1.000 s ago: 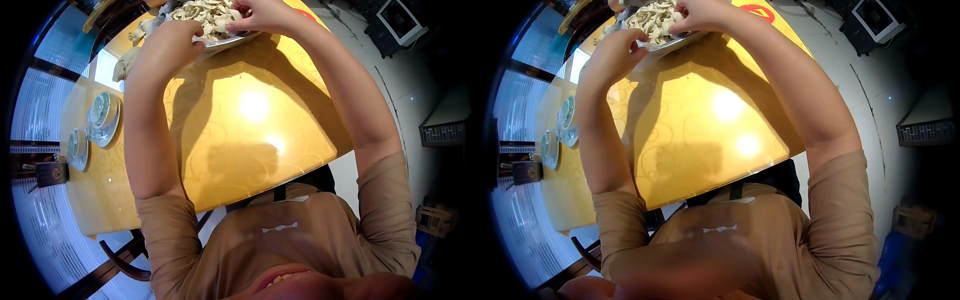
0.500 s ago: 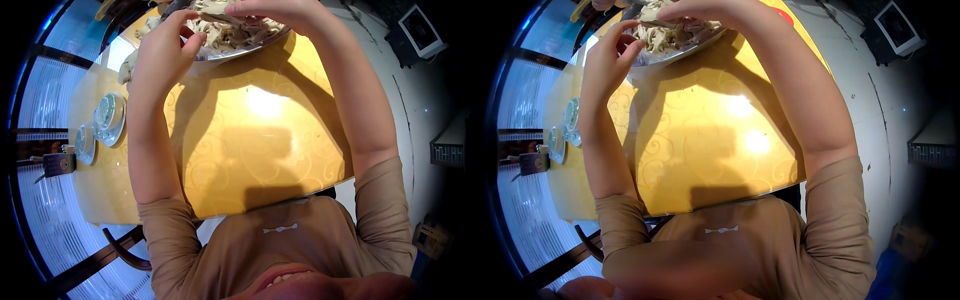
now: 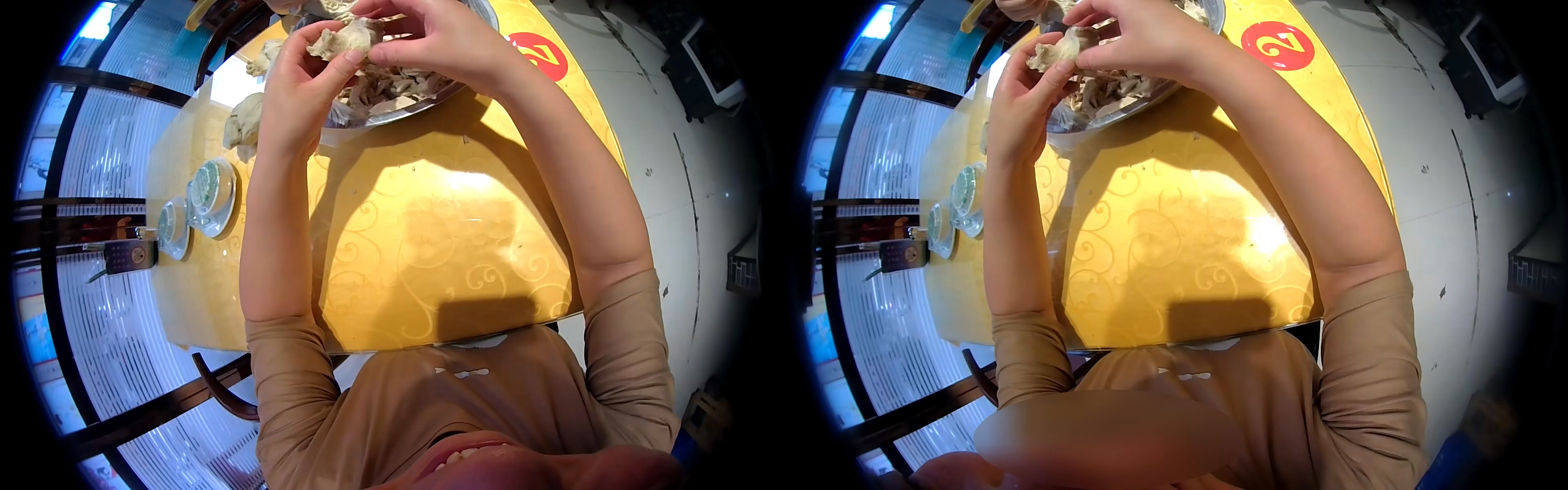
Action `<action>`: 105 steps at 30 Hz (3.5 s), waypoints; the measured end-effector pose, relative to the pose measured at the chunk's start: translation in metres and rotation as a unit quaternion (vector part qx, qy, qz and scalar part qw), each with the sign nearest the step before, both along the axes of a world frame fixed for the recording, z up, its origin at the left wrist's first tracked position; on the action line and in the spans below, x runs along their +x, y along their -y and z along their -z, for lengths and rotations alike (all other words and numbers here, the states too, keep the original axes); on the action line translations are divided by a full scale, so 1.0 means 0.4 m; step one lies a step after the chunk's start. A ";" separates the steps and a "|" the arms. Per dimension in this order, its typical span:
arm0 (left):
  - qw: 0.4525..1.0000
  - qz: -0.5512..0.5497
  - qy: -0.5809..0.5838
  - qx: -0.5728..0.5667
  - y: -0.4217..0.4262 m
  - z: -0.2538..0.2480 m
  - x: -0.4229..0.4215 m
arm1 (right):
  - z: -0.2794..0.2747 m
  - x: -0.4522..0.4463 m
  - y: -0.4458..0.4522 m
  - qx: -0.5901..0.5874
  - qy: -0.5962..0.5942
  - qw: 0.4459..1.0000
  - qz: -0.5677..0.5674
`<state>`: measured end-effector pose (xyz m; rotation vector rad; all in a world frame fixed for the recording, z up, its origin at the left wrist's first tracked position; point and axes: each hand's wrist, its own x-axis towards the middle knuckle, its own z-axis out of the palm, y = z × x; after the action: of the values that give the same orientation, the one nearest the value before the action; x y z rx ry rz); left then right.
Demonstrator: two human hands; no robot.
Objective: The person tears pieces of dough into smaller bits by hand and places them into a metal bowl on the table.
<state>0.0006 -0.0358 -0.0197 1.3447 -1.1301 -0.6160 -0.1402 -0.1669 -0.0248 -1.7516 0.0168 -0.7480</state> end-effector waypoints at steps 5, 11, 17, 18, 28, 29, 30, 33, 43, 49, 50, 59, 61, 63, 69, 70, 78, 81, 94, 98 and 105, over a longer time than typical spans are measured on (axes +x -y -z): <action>0.998 0.008 0.009 -0.055 0.004 -0.014 -0.019 | -0.016 0.003 0.001 0.011 -0.045 0.997 0.066; 0.995 0.036 -0.074 -0.053 -0.001 -0.019 -0.037 | -0.019 -0.007 -0.011 0.000 -0.060 0.994 0.088; 0.993 0.051 -0.062 -0.082 -0.006 -0.019 -0.030 | -0.004 0.002 -0.016 -0.007 -0.034 0.996 0.083; 0.993 0.054 -0.059 -0.084 -0.008 -0.020 -0.029 | -0.012 -0.003 -0.021 -0.018 -0.041 0.995 0.090; 0.995 0.056 -0.041 -0.072 -0.014 -0.011 -0.031 | -0.006 0.002 -0.044 -0.079 -0.028 0.985 0.150; 0.995 0.056 -0.034 -0.076 -0.016 -0.012 -0.032 | -0.004 0.005 -0.041 -0.062 -0.019 0.988 0.141; 0.995 0.054 -0.028 -0.078 -0.016 -0.012 -0.034 | 0.000 0.008 -0.037 -0.044 -0.011 0.990 0.131; 0.990 0.089 -0.071 -0.087 -0.013 -0.004 -0.025 | 0.001 0.005 -0.031 -0.042 -0.030 0.989 0.136; 0.993 -0.076 0.082 0.047 -0.009 -0.014 -0.014 | -0.030 -0.006 -0.036 -0.242 0.068 0.943 0.216; 0.937 -0.139 0.319 0.012 -0.018 -0.035 -0.036 | -0.036 0.062 -0.091 -0.527 0.298 0.759 0.240; 0.935 -0.140 0.327 0.008 -0.023 -0.036 -0.037 | -0.024 0.055 -0.138 -0.541 0.261 0.773 0.203; 1.000 -0.015 0.022 -0.007 -0.016 -0.036 0.001 | -0.049 -0.004 -0.118 -0.425 0.221 0.853 0.209; 0.997 0.025 -0.066 -0.012 -0.017 -0.025 0.012 | -0.056 -0.015 -0.110 -0.348 0.134 0.904 0.209; 0.987 0.058 -0.152 -0.005 -0.018 -0.020 0.020 | -0.082 -0.026 -0.112 -0.266 0.011 0.946 0.183; 0.964 0.113 -0.239 -0.017 -0.035 -0.050 0.002 | -0.058 -0.024 -0.082 -0.168 -0.002 0.976 0.140; 0.965 0.119 -0.235 -0.012 -0.039 -0.064 -0.006 | -0.058 -0.025 -0.081 -0.118 0.004 0.986 0.119; 0.970 0.174 -0.154 -0.071 -0.024 -0.032 0.027 | -0.057 -0.020 -0.069 -0.247 0.128 0.948 0.157; 0.985 0.105 -0.115 -0.078 -0.032 -0.056 -0.001 | -0.053 -0.022 -0.066 -0.265 0.117 0.941 0.176; 0.976 0.105 -0.160 -0.100 -0.029 -0.046 0.001 | -0.094 -0.049 -0.082 -0.370 0.111 0.899 0.207; 0.987 0.111 -0.082 -0.078 -0.037 -0.049 -0.016 | -0.088 -0.048 -0.079 -0.361 0.102 0.906 0.193; 0.989 0.046 0.054 -0.130 -0.037 -0.039 -0.025 | -0.062 -0.035 -0.059 -0.325 0.105 0.921 0.189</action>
<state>-0.0092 -0.0211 -0.0039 1.1171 -1.3189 -0.4479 -0.1544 -0.1432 0.0001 -2.3187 -0.0461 -1.3346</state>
